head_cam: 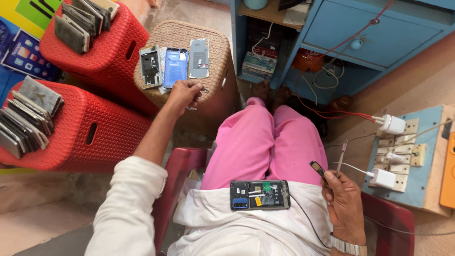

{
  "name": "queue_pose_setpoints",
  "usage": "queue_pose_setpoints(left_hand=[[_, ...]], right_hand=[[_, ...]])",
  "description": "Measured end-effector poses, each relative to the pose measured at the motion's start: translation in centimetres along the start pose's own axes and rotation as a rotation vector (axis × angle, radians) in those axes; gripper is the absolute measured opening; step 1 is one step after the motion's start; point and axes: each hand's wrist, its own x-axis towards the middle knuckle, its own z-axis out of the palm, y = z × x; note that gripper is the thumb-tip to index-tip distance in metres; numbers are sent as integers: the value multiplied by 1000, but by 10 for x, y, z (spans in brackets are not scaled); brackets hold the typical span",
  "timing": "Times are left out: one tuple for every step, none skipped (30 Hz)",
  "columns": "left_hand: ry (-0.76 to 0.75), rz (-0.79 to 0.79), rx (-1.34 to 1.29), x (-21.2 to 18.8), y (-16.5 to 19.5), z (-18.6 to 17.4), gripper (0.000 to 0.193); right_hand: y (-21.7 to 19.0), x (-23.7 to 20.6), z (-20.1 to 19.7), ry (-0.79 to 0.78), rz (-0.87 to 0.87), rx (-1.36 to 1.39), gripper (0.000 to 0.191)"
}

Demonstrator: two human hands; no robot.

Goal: The person removes the back cover of a smartphone, uses a screwdriver to loosen screws on the internal components, and then uses a metal spudger to disconnect a ribbon cable. The person then places the back cover on a nearby stool.

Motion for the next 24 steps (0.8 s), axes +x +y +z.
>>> queue_pose_setpoints(left_hand=[[32,-8,73,6,-1,-2,25],[63,-18,147,12,-2,-4,25],[106,36,323,18,-1,-7,24],[147,90,497,23,2,-7,23],[188,144,672,27,4,-8,22],[193,153,708,30,5,-9,22],[196,163,743,33,6,-10,22],[200,171,780,35,7,-11,22],[210,111,815,38,8,-11,24],[219,53,849,41,10,-11,26],[228,-4,881,43,11,-11,29],[233,19,858,44,11,-12,28],[238,41,834,44,10,-14,28],[243,64,811,43,9,-15,28],[255,91,741,41,9,-15,26],[268,117,671,38,9,-15,25],[282,144,601,33,11,-14,25],[262,314,573,26,13,-12,25],[239,481,542,15,14,-7,25],[167,486,535,-1,13,3,25],[93,490,527,-25,9,19,26],[-87,719,499,-49,5,32,20],[-234,695,532,-71,3,52,30],[-454,493,451,-98,-1,76,38]], right_hand=[[-1,-1,2,3,11,-14,15],[-2,-2,4,8,17,-29,15],[-3,-3,6,12,23,-43,15],[-4,-3,7,17,28,-58,15],[-5,-2,8,15,26,-58,16],[-6,-2,8,14,23,-57,16],[-6,-2,9,15,22,-56,16],[-6,-2,9,21,35,-69,16],[-6,-2,9,28,48,-80,16],[-6,-2,9,34,59,-91,16],[-5,-1,9,34,68,-95,16],[-4,-2,9,35,78,-99,16],[-4,-2,9,37,88,-105,16],[-3,-2,9,25,83,-102,16],[-2,-1,10,11,78,-98,16],[-1,0,10,-5,73,-94,16],[0,1,12,-19,70,-112,15],[1,2,14,-34,67,-130,15],[3,2,16,-48,65,-148,14],[5,3,20,-66,53,-206,15],[7,2,24,-81,40,-264,15],[9,1,28,-97,30,-322,15],[11,-1,33,-142,47,-344,15],[14,-5,39,-186,67,-367,14]])
